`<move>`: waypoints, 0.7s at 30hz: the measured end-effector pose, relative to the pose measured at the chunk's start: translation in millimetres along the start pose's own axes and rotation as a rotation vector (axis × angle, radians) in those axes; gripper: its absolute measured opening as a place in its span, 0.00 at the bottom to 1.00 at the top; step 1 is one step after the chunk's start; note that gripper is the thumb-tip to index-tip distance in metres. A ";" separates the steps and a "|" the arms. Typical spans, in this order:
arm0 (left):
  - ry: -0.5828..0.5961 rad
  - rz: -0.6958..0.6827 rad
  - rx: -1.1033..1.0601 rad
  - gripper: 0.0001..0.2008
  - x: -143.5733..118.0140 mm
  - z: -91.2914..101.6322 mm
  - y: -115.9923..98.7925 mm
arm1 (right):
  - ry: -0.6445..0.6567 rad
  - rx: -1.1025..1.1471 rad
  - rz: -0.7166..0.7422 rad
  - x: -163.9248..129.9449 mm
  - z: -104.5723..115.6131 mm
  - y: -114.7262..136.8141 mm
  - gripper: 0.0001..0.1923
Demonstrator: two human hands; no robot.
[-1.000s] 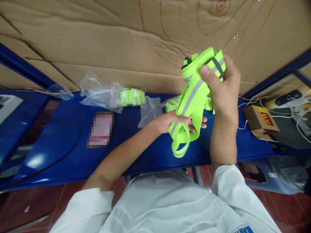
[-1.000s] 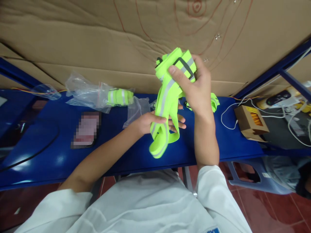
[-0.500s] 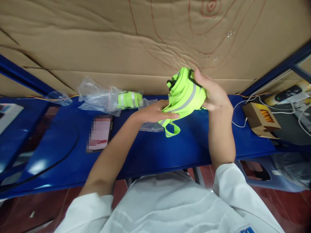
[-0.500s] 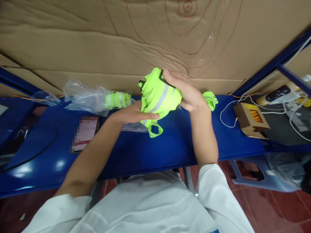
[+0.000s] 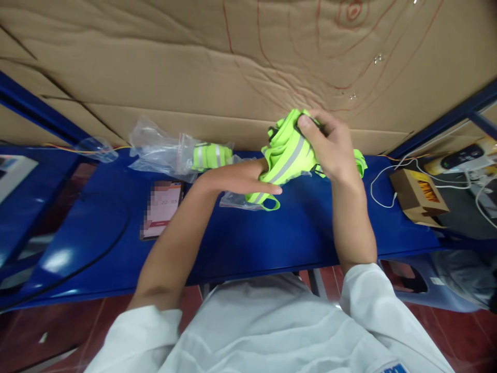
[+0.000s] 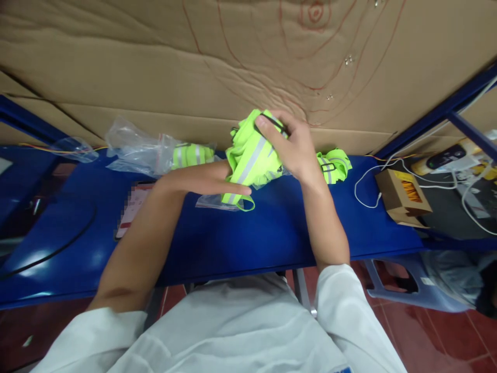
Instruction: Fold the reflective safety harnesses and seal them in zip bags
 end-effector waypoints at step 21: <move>0.008 0.031 -0.746 0.32 15.4 -42.2 -9.4 | -0.225 -0.451 0.406 -17.4 13.6 57.1 0.18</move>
Point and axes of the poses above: each hand's wrist, its own x-axis towards the middle knuckle, its own z-axis out of the back of the hand, y = z × x, the point moved 6 cm from there along x, towards the middle knuckle, and after that the axes turned 9 degrees about z, right-handed, at the moved point
